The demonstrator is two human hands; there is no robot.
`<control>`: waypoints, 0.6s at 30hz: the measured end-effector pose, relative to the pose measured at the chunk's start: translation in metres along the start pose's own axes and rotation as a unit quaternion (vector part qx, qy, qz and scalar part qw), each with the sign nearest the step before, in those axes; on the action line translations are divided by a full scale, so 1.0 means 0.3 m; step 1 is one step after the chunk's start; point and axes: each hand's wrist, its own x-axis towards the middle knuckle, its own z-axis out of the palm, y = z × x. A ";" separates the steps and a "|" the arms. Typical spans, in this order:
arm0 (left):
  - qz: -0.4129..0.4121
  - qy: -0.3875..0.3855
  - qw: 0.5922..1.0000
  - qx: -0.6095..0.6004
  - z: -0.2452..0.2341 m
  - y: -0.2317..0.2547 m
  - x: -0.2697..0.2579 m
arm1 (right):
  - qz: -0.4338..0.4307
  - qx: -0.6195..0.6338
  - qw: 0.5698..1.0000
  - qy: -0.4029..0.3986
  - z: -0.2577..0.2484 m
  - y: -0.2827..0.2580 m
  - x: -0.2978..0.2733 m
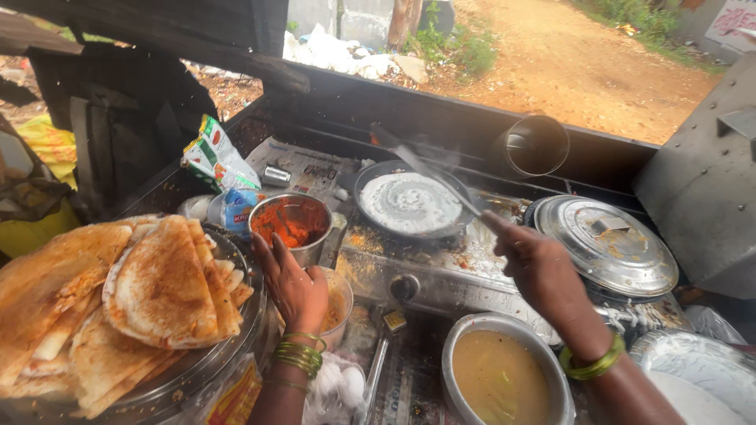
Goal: The person prepares dosas on a street food cart by spreading batter on a hot pan, adding a red filling, and covering it to cook. They use a ladle and spatula to manage the cooking process and stack the finished dosas on a metal plate.
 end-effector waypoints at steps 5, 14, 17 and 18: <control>0.073 0.009 0.995 -0.064 0.058 0.124 0.028 | 0.012 -0.066 0.992 -0.107 -0.108 0.116 0.077; 0.142 -0.009 0.982 0.125 0.203 0.048 0.089 | 0.155 -0.365 0.917 -0.040 -0.397 0.287 0.334; 0.139 -0.022 0.978 0.157 0.232 0.037 0.077 | 0.151 -0.516 0.828 -0.158 -0.270 0.445 0.529; 0.149 -0.025 0.977 0.151 0.239 0.043 0.073 | 0.177 -0.487 0.841 -0.157 -0.212 0.500 0.579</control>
